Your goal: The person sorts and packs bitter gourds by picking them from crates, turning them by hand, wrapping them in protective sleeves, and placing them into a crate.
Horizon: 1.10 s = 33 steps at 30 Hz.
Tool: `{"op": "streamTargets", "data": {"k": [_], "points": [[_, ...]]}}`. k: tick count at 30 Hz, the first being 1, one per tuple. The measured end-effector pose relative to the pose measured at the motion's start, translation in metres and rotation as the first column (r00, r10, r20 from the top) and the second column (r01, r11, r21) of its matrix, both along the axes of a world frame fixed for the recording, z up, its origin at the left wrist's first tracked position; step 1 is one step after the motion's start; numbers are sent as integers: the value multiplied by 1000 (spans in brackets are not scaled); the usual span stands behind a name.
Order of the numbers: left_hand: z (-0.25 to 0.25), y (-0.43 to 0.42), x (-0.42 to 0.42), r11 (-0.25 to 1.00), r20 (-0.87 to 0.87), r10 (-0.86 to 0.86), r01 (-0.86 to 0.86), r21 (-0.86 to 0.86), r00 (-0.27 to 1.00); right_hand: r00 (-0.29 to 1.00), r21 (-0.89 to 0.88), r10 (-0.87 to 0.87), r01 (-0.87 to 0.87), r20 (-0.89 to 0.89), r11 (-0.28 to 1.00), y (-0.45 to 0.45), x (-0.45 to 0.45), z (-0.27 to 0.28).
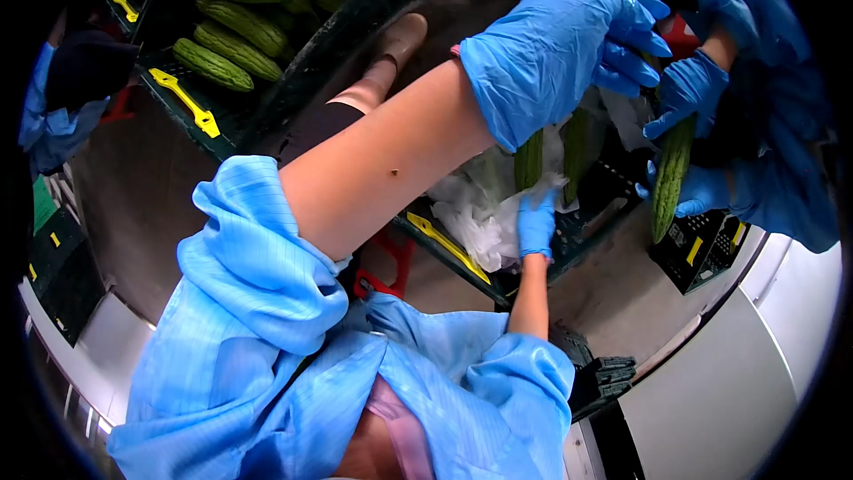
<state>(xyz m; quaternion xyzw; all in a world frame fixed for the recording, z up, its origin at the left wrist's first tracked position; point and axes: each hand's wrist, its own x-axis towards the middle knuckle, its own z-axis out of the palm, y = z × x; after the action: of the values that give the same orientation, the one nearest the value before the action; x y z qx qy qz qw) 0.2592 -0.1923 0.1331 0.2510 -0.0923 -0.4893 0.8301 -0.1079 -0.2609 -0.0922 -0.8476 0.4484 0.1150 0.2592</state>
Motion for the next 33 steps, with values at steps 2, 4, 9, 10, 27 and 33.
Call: {"op": "streamTargets", "data": {"k": [2,4,9,10,27,33], "points": [[-1,-2,-1,1000,10,18,-18,-2,1000,988,23,149,-150,25,988,43,2,-3],[-3,-8,4,994,107,-27,15,104,994,963,166,269,-262,-23,951,93,16,12],[-3,-9,4,990,-5,-71,71,120,997,855,495,455,-292,-248,818,114,0,-14],[0,-12,6,985,-16,-98,99,143,995,822,510,489,-299,-291,806,108,-4,-23],[-19,7,28,981,-102,-149,134,-138,984,596,396,548,-379,-587,836,105,36,-12],[-6,7,21,995,-41,-82,79,-56,996,582,368,556,-418,-594,831,88,80,76]]}}
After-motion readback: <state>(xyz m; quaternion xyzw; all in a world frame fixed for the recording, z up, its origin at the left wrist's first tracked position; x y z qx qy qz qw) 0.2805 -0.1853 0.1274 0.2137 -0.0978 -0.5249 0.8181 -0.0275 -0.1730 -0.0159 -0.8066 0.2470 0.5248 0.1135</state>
